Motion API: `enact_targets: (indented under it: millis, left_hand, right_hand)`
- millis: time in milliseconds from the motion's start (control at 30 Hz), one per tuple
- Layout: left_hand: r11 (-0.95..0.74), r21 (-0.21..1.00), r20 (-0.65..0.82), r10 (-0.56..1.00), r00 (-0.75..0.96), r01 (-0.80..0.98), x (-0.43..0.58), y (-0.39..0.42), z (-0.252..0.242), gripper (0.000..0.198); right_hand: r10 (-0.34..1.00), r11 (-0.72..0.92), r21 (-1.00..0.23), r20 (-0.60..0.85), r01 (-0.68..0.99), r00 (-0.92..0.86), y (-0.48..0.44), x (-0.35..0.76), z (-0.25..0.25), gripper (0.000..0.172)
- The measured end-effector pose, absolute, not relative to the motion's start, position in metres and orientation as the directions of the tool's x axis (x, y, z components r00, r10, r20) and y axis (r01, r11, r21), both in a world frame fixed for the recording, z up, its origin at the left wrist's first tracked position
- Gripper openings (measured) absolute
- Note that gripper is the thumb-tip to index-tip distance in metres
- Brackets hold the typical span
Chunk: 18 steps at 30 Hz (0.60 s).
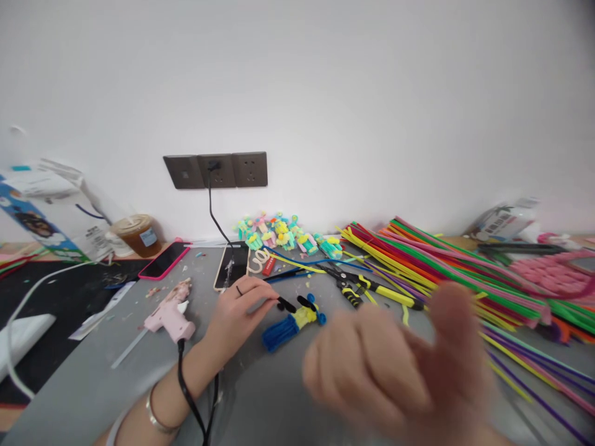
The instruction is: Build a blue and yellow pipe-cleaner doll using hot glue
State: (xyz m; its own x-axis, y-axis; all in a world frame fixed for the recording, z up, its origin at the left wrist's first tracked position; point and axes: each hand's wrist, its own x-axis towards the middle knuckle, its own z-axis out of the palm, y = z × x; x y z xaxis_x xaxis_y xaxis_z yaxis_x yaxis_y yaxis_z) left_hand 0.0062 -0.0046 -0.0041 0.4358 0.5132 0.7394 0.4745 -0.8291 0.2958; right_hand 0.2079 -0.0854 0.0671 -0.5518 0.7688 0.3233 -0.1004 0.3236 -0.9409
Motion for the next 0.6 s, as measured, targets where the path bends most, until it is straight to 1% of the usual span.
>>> enact_targets:
  millis: [33,67,100,167,233,300,367,467,600]
  left_hand:
    - [-0.827,0.296,0.74,0.515,0.433,0.478,0.006,-0.005,-0.004,0.01]
    - [-0.825,0.295,0.738,0.517,0.433,0.482,0.006,-0.005,-0.005,0.01]
    - [-0.823,0.295,0.735,0.52,0.435,0.486,0.006,-0.005,-0.005,0.01]
    - [-0.819,0.298,0.723,0.529,0.444,0.491,0.006,-0.005,-0.005,0.008]
    - [-0.818,0.301,0.717,0.533,0.448,0.491,0.006,-0.005,-0.006,0.008]
    - [-0.821,0.294,0.723,0.525,0.448,0.489,0.007,-0.005,-0.006,0.008]
    - [-0.827,0.284,0.727,0.516,0.454,0.484,0.008,-0.005,-0.006,0.009]
    - [-0.837,0.275,0.726,0.504,0.468,0.474,0.008,-0.006,-0.005,0.009]
    - [-0.858,0.255,0.725,0.475,0.5,0.445,0.008,-0.007,-0.005,0.008]
  right_hand:
    - [0.776,0.299,-0.927,0.373,-0.225,-0.509,-0.071,0.206,0.064,0.074]
    - [0.815,0.296,-0.916,0.389,-0.269,-0.429,-0.058,0.206,0.06,0.074]
    - [0.85,0.325,-0.914,0.394,-0.241,-0.348,-0.045,0.206,0.055,0.071]
    - [0.906,0.334,-0.942,0.331,-0.034,-0.264,-0.026,0.209,0.043,0.055]
    - [0.923,0.3,-0.946,0.255,0.121,-0.29,-0.016,0.213,0.03,0.04]
    - [0.91,0.267,-0.945,0.183,0.188,-0.373,-0.013,0.214,0.021,0.034]
    - [0.896,0.247,-0.946,0.139,0.212,-0.423,-0.013,0.214,0.015,0.029]
    - [0.908,0.209,-0.956,0.111,0.207,-0.404,-0.013,0.214,0.012,0.02]
    - [0.891,0.146,-0.967,0.037,0.208,-0.452,-0.013,0.214,0.013,0.019]
